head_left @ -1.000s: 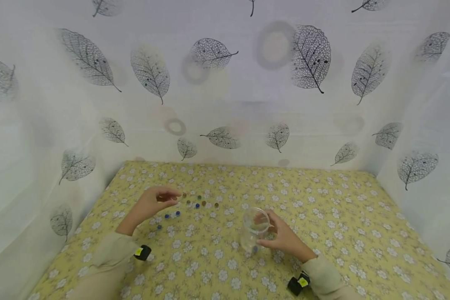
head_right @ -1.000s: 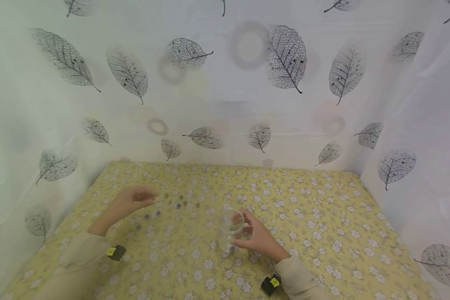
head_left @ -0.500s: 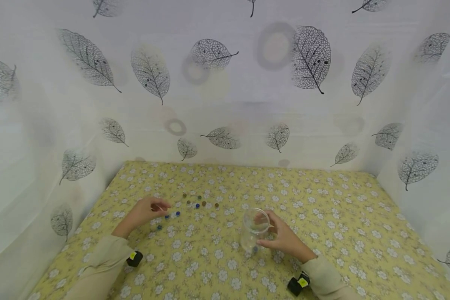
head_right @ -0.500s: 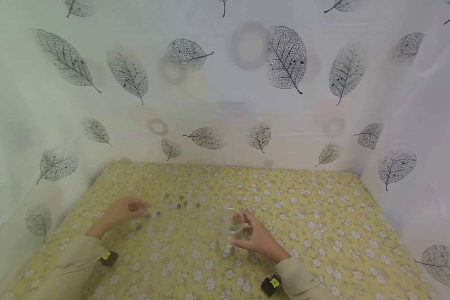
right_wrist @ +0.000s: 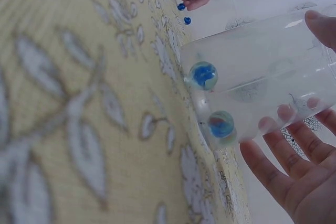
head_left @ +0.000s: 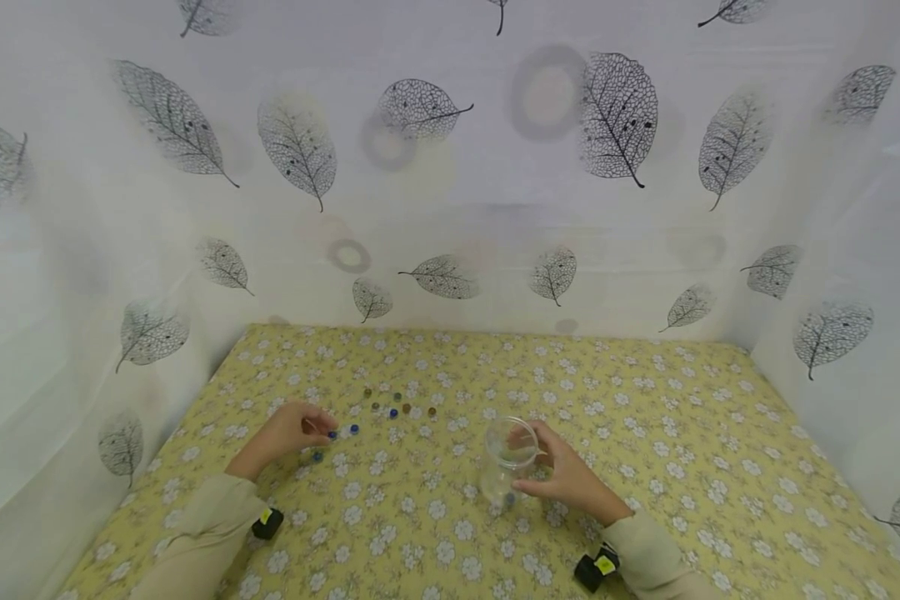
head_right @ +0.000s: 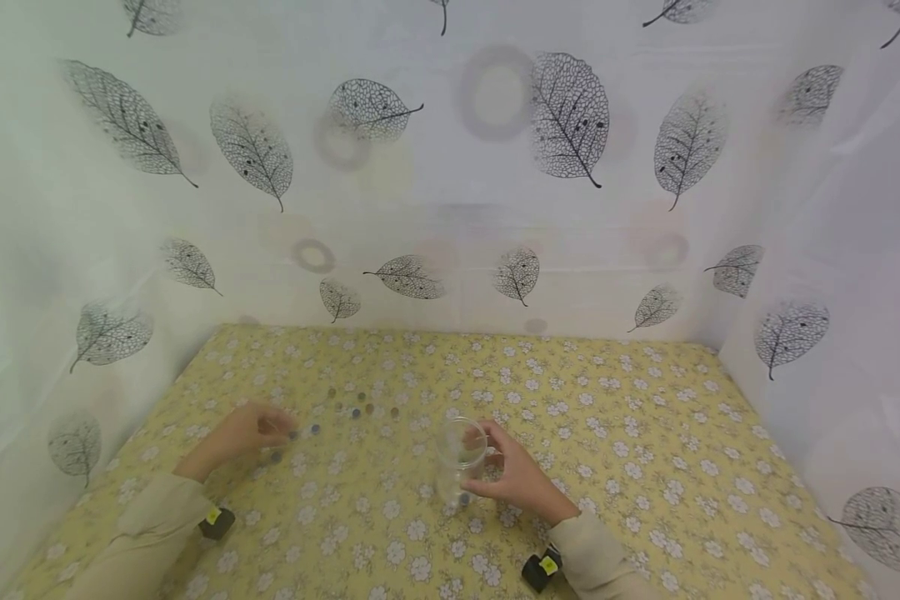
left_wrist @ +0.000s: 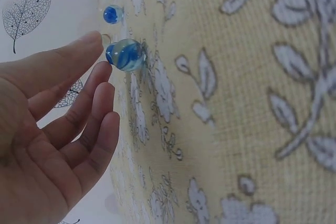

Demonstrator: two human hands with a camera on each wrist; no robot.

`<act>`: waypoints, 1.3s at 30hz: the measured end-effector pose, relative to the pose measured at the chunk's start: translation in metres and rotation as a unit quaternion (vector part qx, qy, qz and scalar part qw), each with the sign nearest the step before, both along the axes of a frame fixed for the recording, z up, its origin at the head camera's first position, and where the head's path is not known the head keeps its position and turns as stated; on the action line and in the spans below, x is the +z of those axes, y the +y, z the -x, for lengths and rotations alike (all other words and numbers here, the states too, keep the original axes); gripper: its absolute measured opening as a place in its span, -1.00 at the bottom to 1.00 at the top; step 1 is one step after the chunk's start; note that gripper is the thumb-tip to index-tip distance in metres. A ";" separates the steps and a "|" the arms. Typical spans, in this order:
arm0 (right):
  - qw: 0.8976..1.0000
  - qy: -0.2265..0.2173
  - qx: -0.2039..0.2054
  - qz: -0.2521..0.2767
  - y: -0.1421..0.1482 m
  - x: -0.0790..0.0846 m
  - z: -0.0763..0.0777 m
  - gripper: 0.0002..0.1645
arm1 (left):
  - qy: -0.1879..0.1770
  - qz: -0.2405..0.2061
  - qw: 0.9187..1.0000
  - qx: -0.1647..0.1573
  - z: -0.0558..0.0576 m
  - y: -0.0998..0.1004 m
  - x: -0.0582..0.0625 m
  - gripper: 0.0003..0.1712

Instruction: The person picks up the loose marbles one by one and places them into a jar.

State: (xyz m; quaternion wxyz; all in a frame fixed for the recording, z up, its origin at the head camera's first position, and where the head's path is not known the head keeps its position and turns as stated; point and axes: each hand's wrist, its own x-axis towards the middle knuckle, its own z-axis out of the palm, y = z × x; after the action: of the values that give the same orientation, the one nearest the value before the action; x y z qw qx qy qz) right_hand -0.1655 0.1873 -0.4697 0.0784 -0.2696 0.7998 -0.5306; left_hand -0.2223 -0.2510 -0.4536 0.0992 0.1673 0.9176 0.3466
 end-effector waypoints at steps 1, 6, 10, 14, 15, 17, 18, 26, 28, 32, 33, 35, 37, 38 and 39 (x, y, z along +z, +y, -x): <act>1.000 0.000 0.001 0.001 0.000 0.000 0.000 -0.21 | -0.003 0.000 1.000 0.000 0.000 0.000 0.000 -0.79; 1.000 -0.001 0.000 0.002 0.000 0.000 0.000 -0.21 | -0.009 0.005 1.000 0.006 -0.001 0.000 -0.001 -0.80; 1.000 -0.001 -0.001 0.002 0.000 0.000 0.000 -0.21 | -0.010 0.009 1.000 0.014 -0.001 0.000 -0.001 -0.81; 1.000 -0.001 -0.001 0.003 -0.001 0.000 0.000 -0.21 | -0.006 0.019 1.000 0.016 0.000 0.001 -0.002 -0.82; 1.000 -0.001 -0.001 0.003 -0.001 0.000 0.000 -0.21 | -0.006 0.022 1.000 0.018 0.000 0.001 -0.003 -0.82; 1.000 -0.001 -0.001 0.003 -0.001 0.000 0.000 -0.21 | -0.005 0.025 1.000 0.015 0.000 0.001 -0.003 -0.82; 1.000 -0.002 -0.001 0.002 -0.001 0.001 0.000 -0.20 | -0.006 0.026 1.000 0.016 0.000 0.002 -0.004 -0.82; 1.000 -0.003 0.000 0.002 -0.001 0.001 0.000 -0.19 | -0.016 0.027 0.999 0.031 -0.001 0.004 -0.002 -0.85; 1.000 -0.003 0.000 0.003 -0.001 0.001 0.000 -0.20 | -0.019 0.028 0.999 0.034 0.000 0.005 -0.002 -0.85; 1.000 -0.005 0.000 0.003 -0.001 0.001 0.000 -0.20 | -0.014 0.033 0.999 0.032 0.001 0.006 -0.004 -0.85; 1.000 -0.005 0.000 0.004 -0.001 0.001 0.000 -0.21 | -0.011 0.035 0.999 0.029 0.001 0.006 -0.005 -0.85; 1.000 -0.005 0.000 0.004 -0.001 0.001 0.000 -0.21 | -0.006 0.037 0.999 0.025 0.002 0.006 -0.006 -0.85; 1.000 -0.003 0.000 0.004 -0.001 0.001 0.000 -0.20 | -0.004 0.039 0.999 0.025 0.003 0.006 -0.008 -0.84; 1.000 -0.002 -0.001 0.004 -0.001 0.001 0.000 -0.20 | -0.006 0.038 0.999 0.028 0.003 0.006 -0.008 -0.85; 1.000 -0.001 0.000 0.004 -0.001 0.001 -0.001 -0.19 | -0.007 0.038 0.999 0.031 0.003 0.006 -0.008 -0.85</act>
State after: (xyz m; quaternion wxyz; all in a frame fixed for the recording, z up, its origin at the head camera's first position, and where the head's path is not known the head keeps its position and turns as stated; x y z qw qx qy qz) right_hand -0.1650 0.1861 -0.4683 0.0777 -0.2692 0.7978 -0.5338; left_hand -0.2251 -0.2447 -0.4617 0.1011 0.1325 0.9341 0.3157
